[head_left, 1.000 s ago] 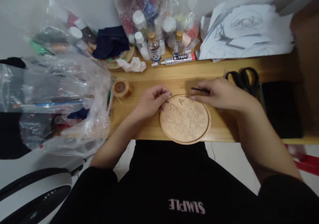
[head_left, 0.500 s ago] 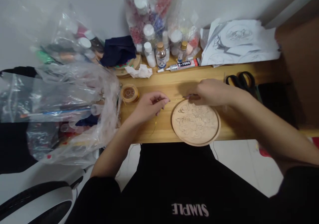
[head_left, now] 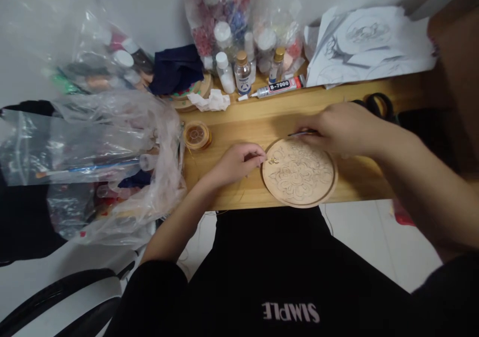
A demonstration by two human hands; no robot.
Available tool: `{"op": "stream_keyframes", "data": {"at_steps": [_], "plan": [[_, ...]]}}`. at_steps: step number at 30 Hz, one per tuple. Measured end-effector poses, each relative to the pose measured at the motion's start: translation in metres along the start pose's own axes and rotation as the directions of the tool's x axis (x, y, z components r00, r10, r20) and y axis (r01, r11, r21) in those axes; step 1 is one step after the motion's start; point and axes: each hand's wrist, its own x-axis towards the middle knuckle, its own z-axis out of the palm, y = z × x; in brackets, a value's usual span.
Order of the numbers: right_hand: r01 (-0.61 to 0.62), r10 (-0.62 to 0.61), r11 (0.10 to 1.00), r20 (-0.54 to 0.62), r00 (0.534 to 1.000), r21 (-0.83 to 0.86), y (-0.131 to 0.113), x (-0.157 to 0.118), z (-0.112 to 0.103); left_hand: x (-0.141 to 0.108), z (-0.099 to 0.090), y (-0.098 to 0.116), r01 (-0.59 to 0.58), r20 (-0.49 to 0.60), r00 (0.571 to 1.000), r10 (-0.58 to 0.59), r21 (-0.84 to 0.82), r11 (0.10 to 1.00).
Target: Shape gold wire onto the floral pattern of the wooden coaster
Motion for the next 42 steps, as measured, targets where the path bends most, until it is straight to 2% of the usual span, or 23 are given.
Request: {"op": "stream_keyframes", "data": {"at_steps": [2, 4, 7, 10, 13, 19, 22, 25, 30, 32, 33, 34, 36, 38, 42], "plan": [[-0.174, 0.174, 0.982, 0.0, 0.985, -0.069, 0.013, -0.021, 0.002, 0.001, -0.001, 0.0, 0.0, 0.008, 1.0, 0.0, 0.007, 1.0], [-0.287, 0.291, 0.945, 0.006, 0.957, -0.155, 0.023, -0.038, 0.007, 0.002, -0.001, 0.0, 0.004, 0.019, 1.0, -0.004, 0.008, 1.0], [-0.307, 0.323, 0.906, 0.009, 0.946, -0.291, 0.03, -0.052, 0.014, 0.003, -0.001, 0.0, 0.02, 0.039, 0.999, -0.02, 0.005, 1.0], [-0.171, 0.2, 0.927, 0.054, 0.978, -0.335, 0.03, -0.054, 0.014, 0.004, -0.003, 0.0, 0.044, 0.054, 0.998, -0.044, 0.004, 0.999], [-0.063, 0.11, 0.931, 0.114, 0.987, -0.359, 0.026, -0.048, 0.008, 0.007, -0.005, 0.002, 0.027, 0.04, 0.999, -0.028, 0.036, 0.999], [-0.02, 0.09, 0.897, 0.139, 0.986, -0.442, 0.019, -0.025, 0.006, 0.014, -0.009, 0.004, -0.101, 0.078, 0.993, 0.094, 0.087, 0.991], [-0.031, 0.069, 0.908, 0.076, 0.995, -0.419, 0.024, -0.013, 0.012, 0.018, -0.007, 0.003, -0.097, 0.096, 0.991, 0.09, 0.074, 0.992], [-0.015, 0.007, 0.945, -0.026, 1.0, -0.327, 0.035, 0.0, 0.018, 0.022, -0.005, 0.002, -0.102, 0.094, 0.991, 0.095, 0.068, 0.993], [0.035, -0.077, 0.97, -0.165, 0.983, -0.24, 0.044, 0.011, 0.02, 0.029, -0.004, 0.001, -0.136, 0.062, 0.989, 0.135, 0.02, 0.99], [0.14, -0.164, 0.982, -0.211, 0.964, -0.124, 0.039, 0.007, 0.02, 0.031, -0.005, 0.0, -0.138, 0.048, 0.989, 0.138, 0.006, 0.99], [0.255, -0.256, 0.966, -0.228, 0.94, -0.033, 0.035, 0.004, 0.02, 0.031, -0.005, -0.001, -0.137, 0.043, 0.99, 0.137, 0.001, 0.991], [0.376, -0.347, 0.925, -0.273, 0.897, 0.06, 0.031, 0.001, 0.022, 0.032, -0.006, -0.002, -0.134, 0.037, 0.99, 0.134, -0.003, 0.991], [0.525, -0.469, 0.839, -0.297, 0.832, 0.144, 0.023, -0.005, 0.025, 0.032, -0.006, -0.003, -0.126, 0.02, 0.992, 0.126, -0.014, 0.992], [0.572, -0.512, 0.809, -0.319, 0.798, 0.134, 0.017, -0.008, 0.031, 0.032, -0.006, -0.004, -0.119, 0.003, 0.993, 0.12, -0.025, 0.993], [0.576, -0.511, 0.812, -0.365, 0.778, 0.093, 0.015, -0.007, 0.043, 0.029, -0.004, -0.006, -0.141, -0.032, 0.99, 0.141, -0.012, 0.99]]}}
